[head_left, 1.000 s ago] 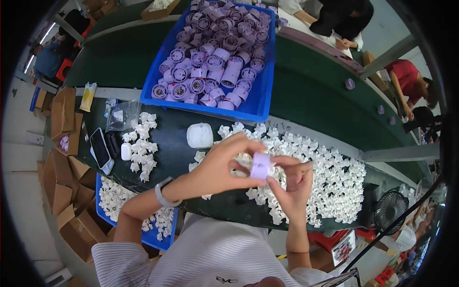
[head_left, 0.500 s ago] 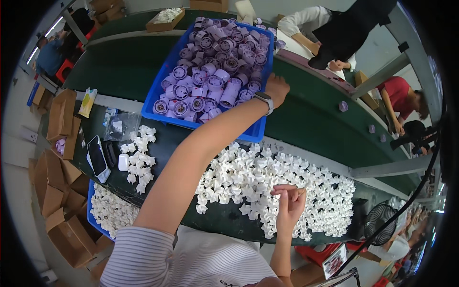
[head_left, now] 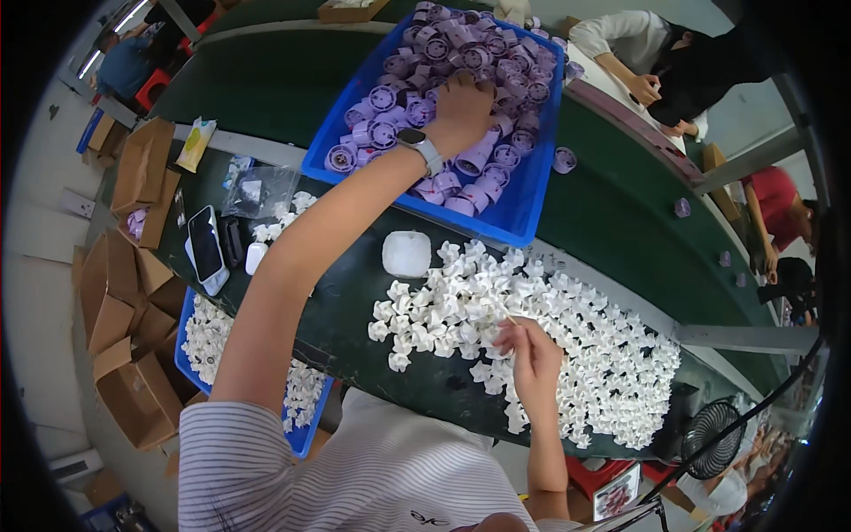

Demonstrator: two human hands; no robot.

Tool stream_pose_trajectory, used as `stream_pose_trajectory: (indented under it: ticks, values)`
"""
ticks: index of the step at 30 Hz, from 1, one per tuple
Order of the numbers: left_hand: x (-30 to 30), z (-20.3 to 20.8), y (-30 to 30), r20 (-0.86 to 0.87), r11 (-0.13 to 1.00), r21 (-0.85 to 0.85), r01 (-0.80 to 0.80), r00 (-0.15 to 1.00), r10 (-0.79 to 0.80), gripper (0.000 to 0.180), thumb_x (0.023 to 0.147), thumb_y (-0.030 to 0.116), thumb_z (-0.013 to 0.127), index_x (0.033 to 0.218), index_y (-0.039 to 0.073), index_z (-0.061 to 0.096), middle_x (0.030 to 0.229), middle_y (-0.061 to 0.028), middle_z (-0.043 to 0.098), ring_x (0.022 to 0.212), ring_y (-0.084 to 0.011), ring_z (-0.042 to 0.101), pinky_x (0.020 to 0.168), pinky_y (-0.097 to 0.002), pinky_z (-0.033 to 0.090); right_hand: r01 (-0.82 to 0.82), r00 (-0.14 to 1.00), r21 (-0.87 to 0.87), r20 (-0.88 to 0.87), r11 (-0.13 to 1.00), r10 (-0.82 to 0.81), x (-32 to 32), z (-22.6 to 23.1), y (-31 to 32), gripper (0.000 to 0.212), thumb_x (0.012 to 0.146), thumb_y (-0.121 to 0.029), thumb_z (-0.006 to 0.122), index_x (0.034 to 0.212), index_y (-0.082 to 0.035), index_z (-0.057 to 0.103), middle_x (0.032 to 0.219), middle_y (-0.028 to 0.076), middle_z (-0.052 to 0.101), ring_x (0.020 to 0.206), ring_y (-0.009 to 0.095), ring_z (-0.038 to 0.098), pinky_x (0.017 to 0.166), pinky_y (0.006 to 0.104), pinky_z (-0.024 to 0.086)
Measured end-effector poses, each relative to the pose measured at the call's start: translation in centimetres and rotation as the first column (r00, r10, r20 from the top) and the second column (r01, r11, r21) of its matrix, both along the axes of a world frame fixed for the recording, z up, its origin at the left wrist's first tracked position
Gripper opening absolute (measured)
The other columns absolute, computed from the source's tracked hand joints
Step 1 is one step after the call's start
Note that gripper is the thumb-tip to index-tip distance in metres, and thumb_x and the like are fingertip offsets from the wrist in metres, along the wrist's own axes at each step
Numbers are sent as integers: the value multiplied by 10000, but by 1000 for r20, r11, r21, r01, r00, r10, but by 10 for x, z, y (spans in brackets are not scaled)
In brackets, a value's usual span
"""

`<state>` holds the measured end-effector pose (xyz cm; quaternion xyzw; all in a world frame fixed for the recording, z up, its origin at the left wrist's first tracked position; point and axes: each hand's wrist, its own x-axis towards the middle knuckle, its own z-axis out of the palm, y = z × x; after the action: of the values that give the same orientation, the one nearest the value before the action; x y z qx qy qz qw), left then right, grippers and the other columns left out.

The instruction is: Assembling small white components into purple plastic housings on an assembly line.

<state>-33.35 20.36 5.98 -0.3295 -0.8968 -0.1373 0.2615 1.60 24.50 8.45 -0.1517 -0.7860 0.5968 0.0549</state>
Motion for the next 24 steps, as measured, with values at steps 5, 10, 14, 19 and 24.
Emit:
stream_pose_trajectory:
  ticks: [5, 10, 14, 19, 24]
  values:
    - [3, -1, -22, 153, 989, -77, 129, 981, -116, 430, 759, 299, 693, 1076, 39, 562, 1083, -253, 520, 998, -430, 513, 793, -463, 477, -144, 988, 212, -31, 967, 154, -45, 2, -24, 106, 927, -70, 486, 905, 15, 547, 725, 131, 621, 644, 226, 627, 579, 292, 482]
    - [4, -7, -22, 242, 985, -67, 162, 960, -141, 378, 772, 198, 666, 1088, 32, 543, 1037, -241, 528, 997, -420, 503, 821, -487, 451, -20, 873, 684, -343, 730, 346, -101, -14, -34, 73, 824, -57, 595, 823, -4, 544, 761, 122, 564, 713, 285, 568, 636, 371, 453]
    - [12, -1, -35, 348, 982, 26, 188, 919, -185, 412, 755, 163, 668, 1108, 26, 506, 1013, -240, 528, 989, -418, 502, 835, -467, 442, -50, 858, 748, -307, 662, 411, -120, -16, -44, 71, 777, -34, 604, 823, -7, 557, 797, 115, 506, 773, 272, 521, 703, 367, 429]
    - [36, 26, -54, 198, 953, 255, 166, 955, -220, 502, 704, 108, 683, 1124, 2, 429, 1071, -225, 489, 988, -408, 491, 858, -426, 428, -148, 855, 775, -212, 615, 473, -120, -13, -49, 128, 706, 5, 598, 832, 8, 573, 833, 117, 488, 808, 276, 509, 720, 362, 424]
    - [63, 60, -88, 44, 824, 508, 252, 948, -316, 576, 661, 77, 733, 1140, -11, 424, 1086, -201, 484, 1015, -376, 500, 878, -395, 433, -184, 825, 769, -218, 612, 522, -120, -12, -47, 140, 697, 21, 592, 836, 8, 583, 840, 118, 494, 816, 276, 514, 729, 363, 432]
